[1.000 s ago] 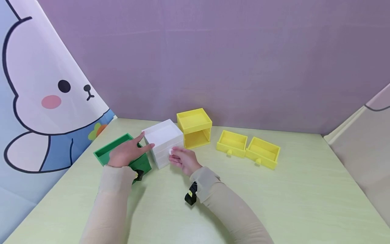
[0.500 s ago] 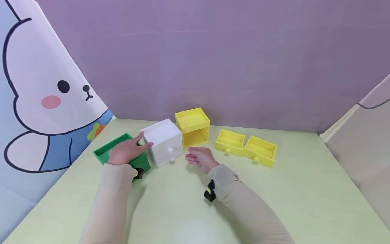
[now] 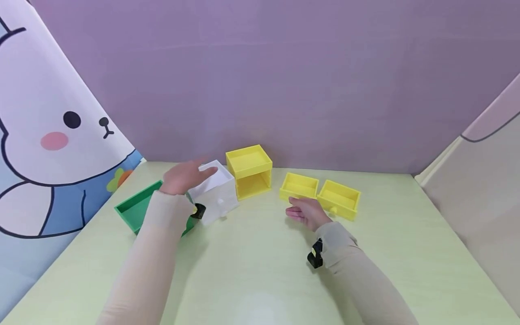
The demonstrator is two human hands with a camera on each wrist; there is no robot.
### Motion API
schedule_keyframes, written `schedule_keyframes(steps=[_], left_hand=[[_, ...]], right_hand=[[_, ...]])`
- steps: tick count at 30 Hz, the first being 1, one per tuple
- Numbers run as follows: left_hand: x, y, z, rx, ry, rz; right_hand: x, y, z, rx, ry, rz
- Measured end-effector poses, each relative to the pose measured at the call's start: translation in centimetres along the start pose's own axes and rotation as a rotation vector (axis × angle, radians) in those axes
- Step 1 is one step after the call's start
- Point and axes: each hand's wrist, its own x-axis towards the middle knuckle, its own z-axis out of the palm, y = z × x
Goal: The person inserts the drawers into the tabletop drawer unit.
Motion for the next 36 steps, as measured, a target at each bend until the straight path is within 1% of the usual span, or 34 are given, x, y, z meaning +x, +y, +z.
schedule_keyframes(steps=[4,6,8,11,16,19,22,25,27,30,32,36], left_hand=[[1.5,1.5,0.7,0.014,-0.012,0.003],[2.2,2.0,1.3,-0.002,-0.025,0.0],[2.7,2.4,2.0,-0.03,-0.038,-0.014],[3.4,3.0,2.8,-0.024,-0.054,-0.031],[4.2,3.7,3.8,0.035,-0.092,-0.033],[4.4,4.0,4.1,0.008,-0.107,-0.052],[4.6,4.0,4.2,-0.04,-0.117,-0.069],[4.7,3.8,4.2,-0.053,-0.121,-0.061],[4.9,3.7,4.2,-0.034,-0.119,-0.05],[5.1,3.7,4.1,0.036,-0.106,-0.03],[5.1,3.6,4.0,0.074,-0.104,-0.028],[5.0,3.4,4.0,0.106,-0.102,-0.03]], right_hand=[[0.0,0.3,-0.7,-0.085,-0.011,0.056],[0.1,0.5,-0.9,-0.116,-0.017,0.082],[0.3,0.7,-1.0,-0.121,-0.025,0.095],[0.4,1.0,-1.1,-0.074,-0.037,0.094],[0.4,1.2,-1.4,0.04,-0.025,0.098],[0.5,1.3,-1.7,0.098,-0.023,0.091],[0.7,1.3,-1.7,0.152,-0.016,0.079],[1.1,1.3,-1.6,0.198,-0.007,0.074],[1.3,1.2,-1.5,0.214,-0.002,0.076],[1.7,1.2,-1.3,0.22,0.009,0.084],[1.8,1.2,-1.1,0.218,0.021,0.093],[2.3,1.2,-0.7,0.227,0.043,0.113]])
